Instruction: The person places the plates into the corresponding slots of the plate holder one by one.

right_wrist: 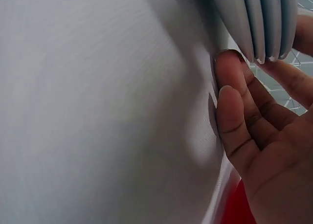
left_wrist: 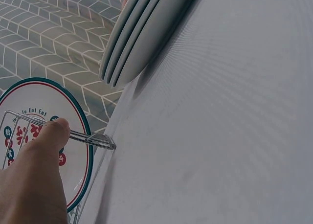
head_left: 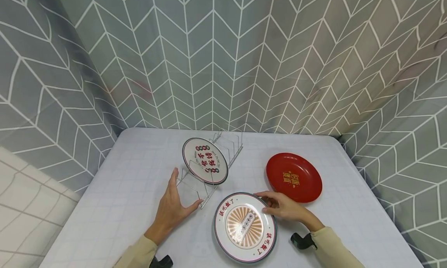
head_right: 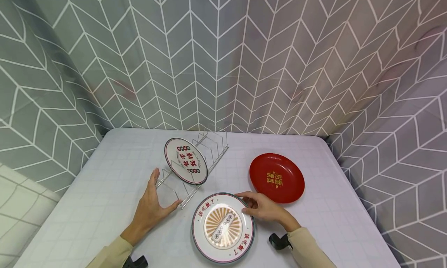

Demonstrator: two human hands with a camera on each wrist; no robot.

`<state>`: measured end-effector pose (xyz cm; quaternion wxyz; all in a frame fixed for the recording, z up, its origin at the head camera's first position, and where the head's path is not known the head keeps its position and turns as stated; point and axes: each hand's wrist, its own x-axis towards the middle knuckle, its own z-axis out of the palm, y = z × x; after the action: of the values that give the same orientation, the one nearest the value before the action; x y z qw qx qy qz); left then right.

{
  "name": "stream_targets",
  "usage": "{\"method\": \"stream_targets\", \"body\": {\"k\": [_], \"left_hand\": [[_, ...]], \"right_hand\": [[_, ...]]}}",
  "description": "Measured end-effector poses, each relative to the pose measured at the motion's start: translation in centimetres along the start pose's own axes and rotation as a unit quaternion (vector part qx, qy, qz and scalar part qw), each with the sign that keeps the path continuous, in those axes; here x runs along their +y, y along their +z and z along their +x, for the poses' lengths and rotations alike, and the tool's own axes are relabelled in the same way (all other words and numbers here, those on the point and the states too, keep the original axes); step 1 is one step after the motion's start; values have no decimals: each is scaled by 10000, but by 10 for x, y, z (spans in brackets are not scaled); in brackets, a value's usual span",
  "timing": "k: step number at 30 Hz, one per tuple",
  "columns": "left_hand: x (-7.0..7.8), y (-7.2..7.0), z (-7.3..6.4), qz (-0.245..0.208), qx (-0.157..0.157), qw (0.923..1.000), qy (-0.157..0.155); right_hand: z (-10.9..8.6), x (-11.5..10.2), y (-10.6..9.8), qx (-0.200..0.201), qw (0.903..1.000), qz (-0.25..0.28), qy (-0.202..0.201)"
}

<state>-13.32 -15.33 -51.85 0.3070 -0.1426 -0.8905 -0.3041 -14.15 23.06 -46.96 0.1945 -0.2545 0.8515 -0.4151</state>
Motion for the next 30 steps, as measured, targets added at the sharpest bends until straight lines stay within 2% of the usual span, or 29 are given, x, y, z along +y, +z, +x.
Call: {"method": "stream_targets", "body": {"k": [19, 30], "left_hand": [[0, 0, -1, 45, -25, 10000, 6], [-1, 1, 0, 88, -21, 10000, 33]], "right_hand": [[0, 0, 0, 209, 9998, -51, -40], [1, -12, -8, 668, 9966, -403, -254]]}}
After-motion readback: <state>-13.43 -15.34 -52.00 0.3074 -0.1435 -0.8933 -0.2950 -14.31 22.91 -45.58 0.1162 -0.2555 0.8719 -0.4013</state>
